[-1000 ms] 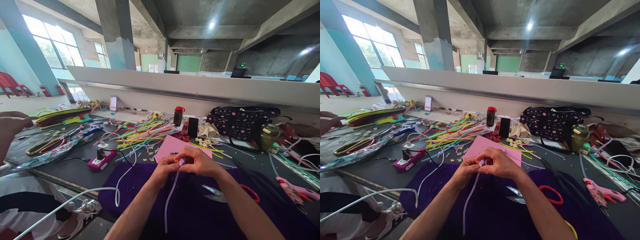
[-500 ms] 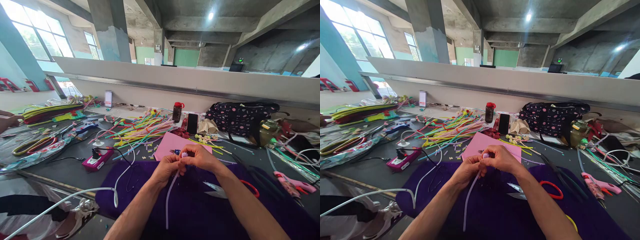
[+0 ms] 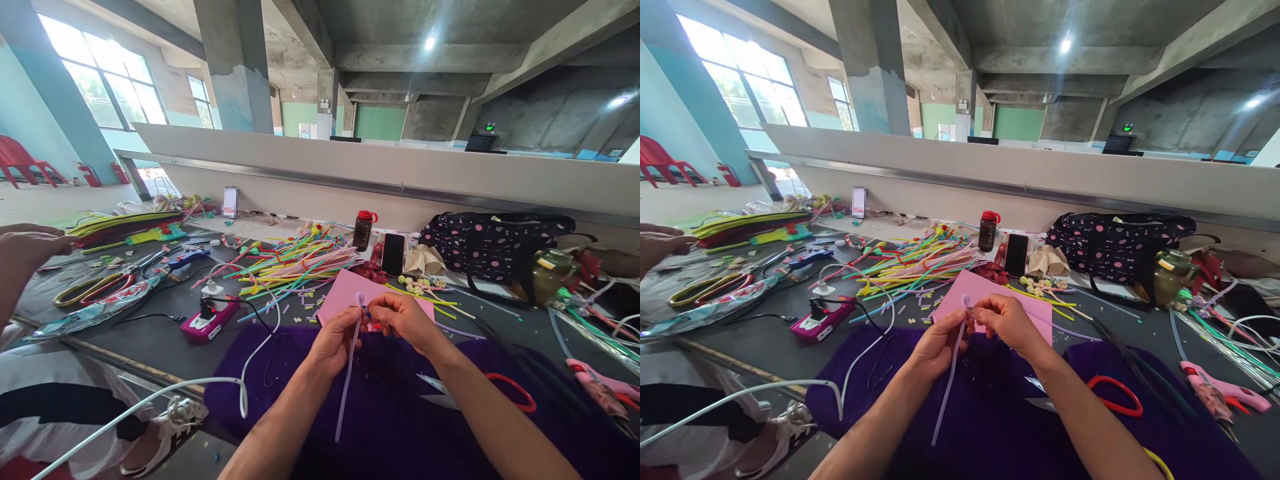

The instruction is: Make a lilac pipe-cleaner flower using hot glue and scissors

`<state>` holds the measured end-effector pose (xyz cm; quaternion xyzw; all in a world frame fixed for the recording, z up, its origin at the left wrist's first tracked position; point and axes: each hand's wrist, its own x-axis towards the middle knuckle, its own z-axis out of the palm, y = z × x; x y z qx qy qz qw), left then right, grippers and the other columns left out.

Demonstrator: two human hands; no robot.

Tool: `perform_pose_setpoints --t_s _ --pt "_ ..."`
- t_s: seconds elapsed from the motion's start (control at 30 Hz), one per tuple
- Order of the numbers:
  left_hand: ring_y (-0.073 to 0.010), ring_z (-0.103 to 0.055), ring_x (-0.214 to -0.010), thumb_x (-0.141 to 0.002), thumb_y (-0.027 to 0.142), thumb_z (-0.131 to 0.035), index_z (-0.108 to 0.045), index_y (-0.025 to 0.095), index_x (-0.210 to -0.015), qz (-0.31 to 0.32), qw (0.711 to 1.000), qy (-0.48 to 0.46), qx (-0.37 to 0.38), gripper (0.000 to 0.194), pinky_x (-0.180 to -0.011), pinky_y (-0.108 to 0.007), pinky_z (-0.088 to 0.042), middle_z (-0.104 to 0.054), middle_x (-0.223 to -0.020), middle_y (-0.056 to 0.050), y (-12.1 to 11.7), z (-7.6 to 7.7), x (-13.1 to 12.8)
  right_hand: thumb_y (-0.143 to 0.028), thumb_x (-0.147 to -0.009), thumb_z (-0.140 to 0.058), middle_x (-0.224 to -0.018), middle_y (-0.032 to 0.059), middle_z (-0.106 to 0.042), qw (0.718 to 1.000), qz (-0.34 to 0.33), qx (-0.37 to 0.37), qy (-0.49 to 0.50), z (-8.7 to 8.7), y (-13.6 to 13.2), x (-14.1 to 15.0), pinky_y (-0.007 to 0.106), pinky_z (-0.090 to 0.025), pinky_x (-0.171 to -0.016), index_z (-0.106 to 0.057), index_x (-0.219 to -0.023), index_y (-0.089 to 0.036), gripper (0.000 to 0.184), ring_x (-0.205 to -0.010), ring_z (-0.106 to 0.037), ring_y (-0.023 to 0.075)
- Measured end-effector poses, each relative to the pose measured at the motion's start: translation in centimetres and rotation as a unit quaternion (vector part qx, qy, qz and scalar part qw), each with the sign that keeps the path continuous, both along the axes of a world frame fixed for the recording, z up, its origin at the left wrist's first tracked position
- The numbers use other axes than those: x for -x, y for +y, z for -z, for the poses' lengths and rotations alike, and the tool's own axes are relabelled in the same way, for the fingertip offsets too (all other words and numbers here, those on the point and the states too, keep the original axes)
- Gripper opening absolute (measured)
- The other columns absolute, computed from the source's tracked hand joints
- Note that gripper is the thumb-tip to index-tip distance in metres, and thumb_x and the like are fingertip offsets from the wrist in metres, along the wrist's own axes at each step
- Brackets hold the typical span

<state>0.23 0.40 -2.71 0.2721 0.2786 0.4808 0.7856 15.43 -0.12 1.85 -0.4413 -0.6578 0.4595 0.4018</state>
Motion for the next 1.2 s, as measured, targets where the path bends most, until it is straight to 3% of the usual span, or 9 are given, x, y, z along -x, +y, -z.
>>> perform_pose_setpoints --t_s 0.17,0.37,0.57,0.73,0.8,0.9,1.0,1.1,1.2 --pt "-0.0097 -0.057 -0.055 -0.064 0.025 -0.071 -0.064 0.013 -0.076 -0.043 0.999 -0.013 -0.024 0.018 -0.049 -0.019 -0.04 -0.064 -0.068 -0.002 0.1 0.2 -0.3 -0.032 -0.076 -0.057 -0.059 -0.0039 -0.053 1.0 0.001 0.008 -0.018 0.2 -0.7 1.3 0.018 -0.028 -0.04 -0.058 -0.07 -0.015 0.018 -0.043 -0.044 0.0055" --pt "-0.0109 -0.053 -0.05 -0.066 0.028 -0.068 -0.063 0.012 -0.076 -0.023 0.996 0.001 -0.084 0.02 -0.046 -0.022 -0.038 -0.06 -0.064 -0.003 -0.2 0.2 -0.3 -0.039 -0.077 -0.055 -0.05 -0.005 -0.05 0.998 -0.026 0.05 0.006 0.8 -1.4 2.4 0.018 -0.024 -0.036 -0.058 -0.074 -0.016 0.024 -0.04 -0.042 0.0061" --pt "-0.0067 -0.045 -0.042 -0.065 0.027 -0.068 -0.061 0.012 -0.063 -0.03 0.993 0.028 -0.111 0.017 -0.041 -0.02 -0.033 -0.054 -0.054 0.001 -1.0 -0.5 0.1 -0.039 -0.078 -0.053 -0.069 0.0004 -0.062 0.99 -0.095 0.104 0.008 1.0 -1.6 1.9 0.017 -0.024 -0.035 -0.054 -0.071 -0.014 0.026 -0.039 -0.048 0.005" --pt "-0.0104 -0.057 -0.065 -0.067 0.022 -0.067 -0.061 0.013 -0.068 -0.111 0.99 0.011 -0.084 0.011 -0.056 -0.019 -0.044 -0.062 -0.074 -0.003 -0.9 -1.4 2.4 -0.032 -0.078 -0.053 -0.06 -0.0011 -0.059 0.983 -0.127 0.132 -0.02 1.1 -2.5 2.6 0.017 -0.027 -0.038 -0.056 -0.067 -0.014 0.021 -0.042 -0.047 0.0057" --pt "-0.0107 -0.059 -0.067 -0.069 0.023 -0.066 -0.06 0.014 -0.07 -0.121 0.991 -0.006 -0.058 0.011 -0.057 -0.019 -0.045 -0.063 -0.074 -0.002 -0.4 -1.8 4.0 -0.028 -0.078 -0.053 -0.061 -0.0013 -0.06 0.976 -0.155 0.147 -0.039 1.4 -3.2 3.3 0.017 -0.029 -0.04 -0.056 -0.068 -0.014 0.017 -0.042 -0.047 0.0056" --pt "-0.0101 -0.059 -0.057 -0.069 0.023 -0.065 -0.058 0.015 -0.075 -0.124 0.992 -0.008 -0.03 0.012 -0.047 -0.018 -0.044 -0.063 -0.071 0.0 0.3 -1.9 6.0 -0.026 -0.078 -0.051 -0.062 -0.0016 -0.06 0.961 -0.199 0.166 -0.096 1.7 -4.4 4.3 0.017 -0.032 -0.042 -0.057 -0.069 -0.015 0.016 -0.043 -0.048 0.0065" --pt "-0.0086 -0.057 -0.052 -0.07 0.022 -0.064 -0.056 0.014 -0.075 -0.113 0.993 -0.017 -0.042 0.012 -0.042 -0.016 -0.041 -0.061 -0.069 0.0 0.6 -1.7 7.2 -0.024 -0.078 -0.052 -0.058 -0.002 -0.058 0.949 -0.214 0.09 -0.214 1.2 -5.2 4.5 0.018 -0.032 -0.044 -0.061 -0.069 -0.016 0.015 -0.048 -0.05 0.0088" --pt "-0.0074 -0.055 -0.051 -0.072 0.023 -0.062 -0.055 0.015 -0.074 -0.111 0.992 -0.023 -0.052 0.012 -0.043 -0.016 -0.042 -0.058 -0.066 0.002 0.2 -1.2 7.8 -0.021 -0.078 -0.052 -0.066 -0.0011 -0.061 0.944 -0.173 -0.016 -0.281 0.2 -5.1 3.7 0.019 -0.035 -0.052 -0.063 -0.074 -0.017 0.012 -0.058 -0.052 0.0103" --pt "-0.0064 -0.052 -0.05 -0.074 0.025 -0.06 -0.052 0.016 -0.071 -0.126 0.991 -0.016 -0.051 0.013 -0.045 -0.016 -0.042 -0.053 -0.061 0.004 -0.8 -0.6 8.3 -0.023 -0.082 -0.048 -0.063 -0.0018 -0.057 0.951 -0.13 -0.015 -0.281 -0.4 -4.3 2.8 0.019 -0.036 -0.05 -0.062 -0.076 -0.017 0.017 -0.055 -0.052 0.0097"
